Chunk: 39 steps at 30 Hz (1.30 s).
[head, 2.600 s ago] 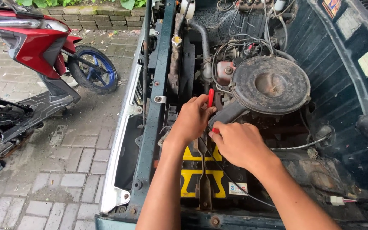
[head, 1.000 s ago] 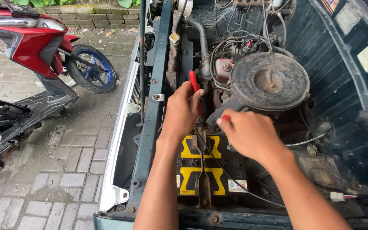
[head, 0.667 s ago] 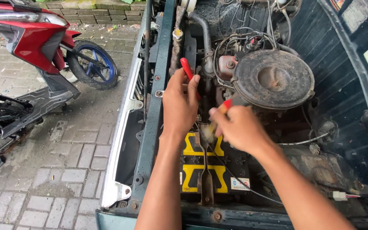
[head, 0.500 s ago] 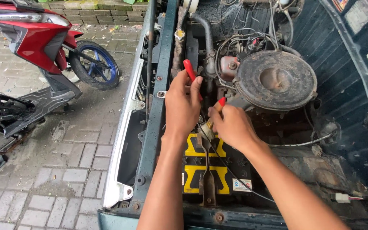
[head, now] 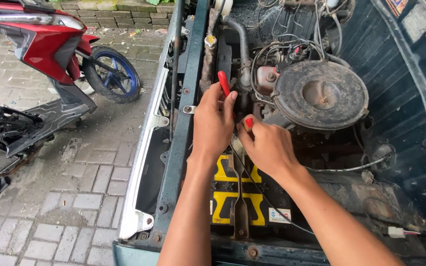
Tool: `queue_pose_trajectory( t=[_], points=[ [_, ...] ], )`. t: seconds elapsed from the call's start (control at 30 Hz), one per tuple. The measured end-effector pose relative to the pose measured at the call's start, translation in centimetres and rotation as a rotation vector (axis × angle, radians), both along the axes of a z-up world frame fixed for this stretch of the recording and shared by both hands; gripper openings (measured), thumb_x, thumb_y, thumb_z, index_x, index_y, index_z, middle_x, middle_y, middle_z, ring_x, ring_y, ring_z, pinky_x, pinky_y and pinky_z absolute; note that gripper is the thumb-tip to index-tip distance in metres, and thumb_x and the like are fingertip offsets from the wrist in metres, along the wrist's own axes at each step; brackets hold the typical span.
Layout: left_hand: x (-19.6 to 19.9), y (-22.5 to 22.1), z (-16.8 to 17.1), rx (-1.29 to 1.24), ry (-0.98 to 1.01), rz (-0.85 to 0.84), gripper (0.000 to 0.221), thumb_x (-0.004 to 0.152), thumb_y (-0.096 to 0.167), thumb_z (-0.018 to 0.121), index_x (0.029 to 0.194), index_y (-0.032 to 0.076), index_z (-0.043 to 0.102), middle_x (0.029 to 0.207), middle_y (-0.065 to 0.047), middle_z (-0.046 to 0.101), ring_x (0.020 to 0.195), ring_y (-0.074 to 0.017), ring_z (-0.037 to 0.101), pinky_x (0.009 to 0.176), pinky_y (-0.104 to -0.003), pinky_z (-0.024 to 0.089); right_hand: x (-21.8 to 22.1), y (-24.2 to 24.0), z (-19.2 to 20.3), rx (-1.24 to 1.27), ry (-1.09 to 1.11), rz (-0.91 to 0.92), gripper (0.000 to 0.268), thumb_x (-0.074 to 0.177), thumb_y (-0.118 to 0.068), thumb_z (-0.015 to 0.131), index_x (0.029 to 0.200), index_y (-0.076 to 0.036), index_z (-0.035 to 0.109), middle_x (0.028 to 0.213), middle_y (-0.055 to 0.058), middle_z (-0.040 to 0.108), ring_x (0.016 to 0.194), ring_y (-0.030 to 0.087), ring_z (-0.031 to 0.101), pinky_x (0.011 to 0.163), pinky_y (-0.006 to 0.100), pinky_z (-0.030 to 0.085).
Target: Cleaning the top surface and terminals of a car battery using a small paintbrush to remove dust and debris.
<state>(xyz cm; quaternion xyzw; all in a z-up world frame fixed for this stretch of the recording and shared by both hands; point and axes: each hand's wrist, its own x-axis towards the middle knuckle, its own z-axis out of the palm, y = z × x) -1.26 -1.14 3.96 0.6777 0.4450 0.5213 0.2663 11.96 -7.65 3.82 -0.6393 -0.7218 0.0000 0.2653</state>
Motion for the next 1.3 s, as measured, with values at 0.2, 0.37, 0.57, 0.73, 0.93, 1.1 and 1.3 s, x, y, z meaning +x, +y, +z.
queue_pose_trajectory(
  t=[0.2, 0.37, 0.57, 0.73, 0.93, 1.1, 1.3],
  points=[
    [0.2, 0.2, 0.1, 0.052, -0.012, -0.010, 0.024, 0.106, 0.025, 0.058, 0.121, 0.006, 0.062, 0.095, -0.016, 0.063, 0.088, -0.0382, 0.077, 0.065, -0.044, 0.066, 0.0, 0.5, -0.3, -0.238, 0.003, -0.020, 0.025, 0.098, -0.032, 0.053, 0.092, -0.009, 0.062, 0.076, 0.020, 0.070, 0.076, 0.046, 0.070, 0.065, 0.056, 0.054],
    [0.3, -0.1, 0.4, 0.060, -0.029, -0.038, 0.022, 0.107, 0.023, 0.057, 0.121, 0.006, 0.061, 0.097, -0.019, 0.062, 0.090, -0.0401, 0.076, 0.067, -0.044, 0.066, 0.6, 0.6, 0.3, -0.360, 0.203, -0.073, 0.039, 0.098, -0.034, 0.047, 0.074, -0.007, 0.063, 0.063, 0.015, 0.066, 0.063, 0.038, 0.065, 0.057, 0.046, 0.051],
    [0.6, -0.6, 0.4, 0.075, -0.030, -0.056, 0.023, 0.107, 0.022, 0.057, 0.122, 0.005, 0.061, 0.097, -0.020, 0.061, 0.090, -0.0415, 0.075, 0.068, -0.045, 0.066, 0.6, -0.1, 0.8, -0.353, 0.189, -0.063, 0.041, 0.101, -0.034, 0.044, 0.072, -0.008, 0.058, 0.057, 0.017, 0.065, 0.056, 0.040, 0.068, 0.051, 0.043, 0.052],
    [1.2, -0.9, 0.5, 0.083, 0.003, -0.065, 0.024, 0.107, 0.022, 0.057, 0.122, 0.004, 0.061, 0.095, -0.020, 0.061, 0.091, -0.0431, 0.074, 0.070, -0.046, 0.067, 0.5, -0.3, 1.6, -0.393, 0.117, -0.033, 0.040, 0.099, -0.037, 0.049, 0.079, -0.007, 0.065, 0.059, 0.019, 0.066, 0.061, 0.044, 0.068, 0.052, 0.050, 0.049],
    [1.3, -1.2, 0.5, 0.084, 0.014, -0.071, 0.025, 0.108, 0.027, 0.057, 0.124, 0.008, 0.061, 0.097, -0.017, 0.062, 0.092, -0.0381, 0.075, 0.072, -0.043, 0.068, 1.3, -1.2, 1.7, -0.511, 0.104, -0.002, 0.042, 0.099, -0.031, 0.049, 0.077, -0.002, 0.069, 0.060, 0.016, 0.068, 0.051, 0.033, 0.066, 0.050, 0.041, 0.051],
    [1.7, -0.8, 0.0, 0.133, 0.013, -0.078, 0.023, 0.106, 0.024, 0.060, 0.121, 0.007, 0.061, 0.093, -0.018, 0.061, 0.089, -0.0394, 0.074, 0.067, -0.046, 0.066, 1.7, -4.3, 7.5, -0.396, 0.254, -0.108, 0.039, 0.097, -0.037, 0.050, 0.088, -0.008, 0.074, 0.073, 0.025, 0.071, 0.087, 0.048, 0.069, 0.075, 0.054, 0.054],
    [2.4, -1.9, 0.8, 0.118, 0.003, -0.113, 0.024, 0.106, 0.026, 0.060, 0.123, 0.008, 0.060, 0.094, -0.016, 0.063, 0.091, -0.0368, 0.074, 0.070, -0.042, 0.066, 1.6, -7.4, 5.6, -0.587, -0.044, 0.071, 0.045, 0.093, -0.035, 0.050, 0.071, -0.005, 0.075, 0.069, 0.023, 0.072, 0.079, 0.044, 0.073, 0.072, 0.052, 0.054]
  ],
)
